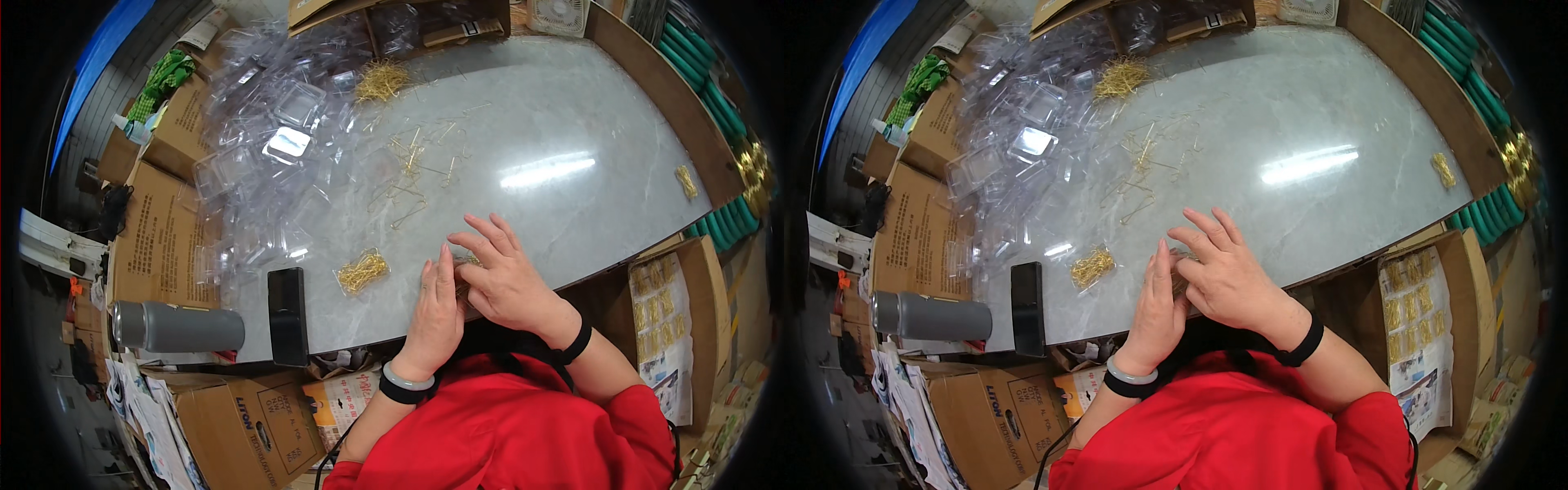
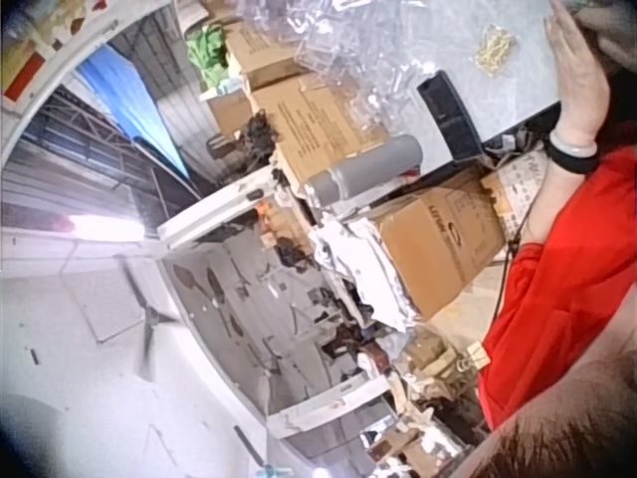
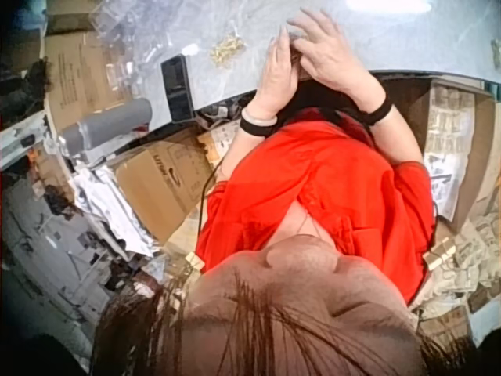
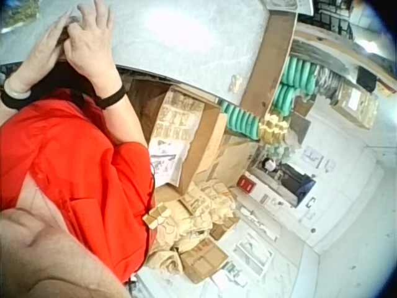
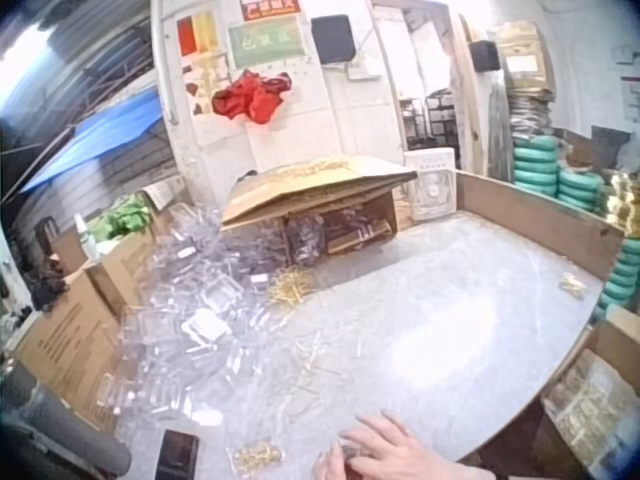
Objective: The recorder is sorting and counting small gold-colored metal components on a workbench.
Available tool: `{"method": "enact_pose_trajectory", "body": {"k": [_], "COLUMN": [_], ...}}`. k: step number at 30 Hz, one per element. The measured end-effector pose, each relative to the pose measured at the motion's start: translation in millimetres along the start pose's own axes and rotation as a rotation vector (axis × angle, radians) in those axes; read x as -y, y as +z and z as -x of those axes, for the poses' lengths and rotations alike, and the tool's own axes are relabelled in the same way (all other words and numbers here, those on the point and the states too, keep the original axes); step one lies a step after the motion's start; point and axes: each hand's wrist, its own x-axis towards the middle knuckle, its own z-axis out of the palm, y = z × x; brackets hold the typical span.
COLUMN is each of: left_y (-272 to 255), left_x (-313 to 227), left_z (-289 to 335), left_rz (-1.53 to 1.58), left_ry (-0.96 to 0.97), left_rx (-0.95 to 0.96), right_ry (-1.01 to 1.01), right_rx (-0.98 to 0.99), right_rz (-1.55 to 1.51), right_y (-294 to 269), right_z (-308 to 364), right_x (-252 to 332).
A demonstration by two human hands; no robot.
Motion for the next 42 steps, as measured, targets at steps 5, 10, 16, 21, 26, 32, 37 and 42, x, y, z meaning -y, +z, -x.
{"method": "enact_pose_trajectory", "body": {"k": [5, 10, 16, 21, 26, 32, 37, 42], "left_y": [-1.7, -1.8, 0.4, -1.4, -3.2, -18.2, -25.2, -17.2], "left_x": [-2.6, -4.2, -2.9, -0.2, -0.6, -5.9, -6.6, -17.6], "left_z": [-0.1, -1.6, -0.3, -0.4, -0.3, 2.9, 27.5, 31.3], "left_rz": [-0.057, -0.062, -0.079, -0.011, 0.002, 0.045, -0.168, -0.342], "left_ry": [0.003, 0.01, 0.029, 0.014, 0.015, -0.066, -0.144, -0.153], "left_rx": [0.012, 0.028, 0.031, 0.047, 0.028, 0.008, -0.109, -0.284], "right_ry": [0.008, 0.017, 0.112, 0.175, 0.001, -0.047, -0.053, -0.054], "right_rx": [0.046, 0.031, 0.036, -0.094, 0.077, 0.06, 0.065, 0.073], "right_rz": [-0.056, -0.164, -0.329, -0.607, -0.299, -0.056, -0.066, -0.035], "right_y": [-15.5, -1.3, 11.4, 18.3, 0.8, 14.9, 15.5, 14.3], "right_z": [3.4, 18.7, 19.6, 17.1, 13.5, 23.5, 22.5, 21.4], "right_x": [-3.9, -18.9, -0.6, -0.4, -7.3, -7.2, -5.6, -2.0]}}
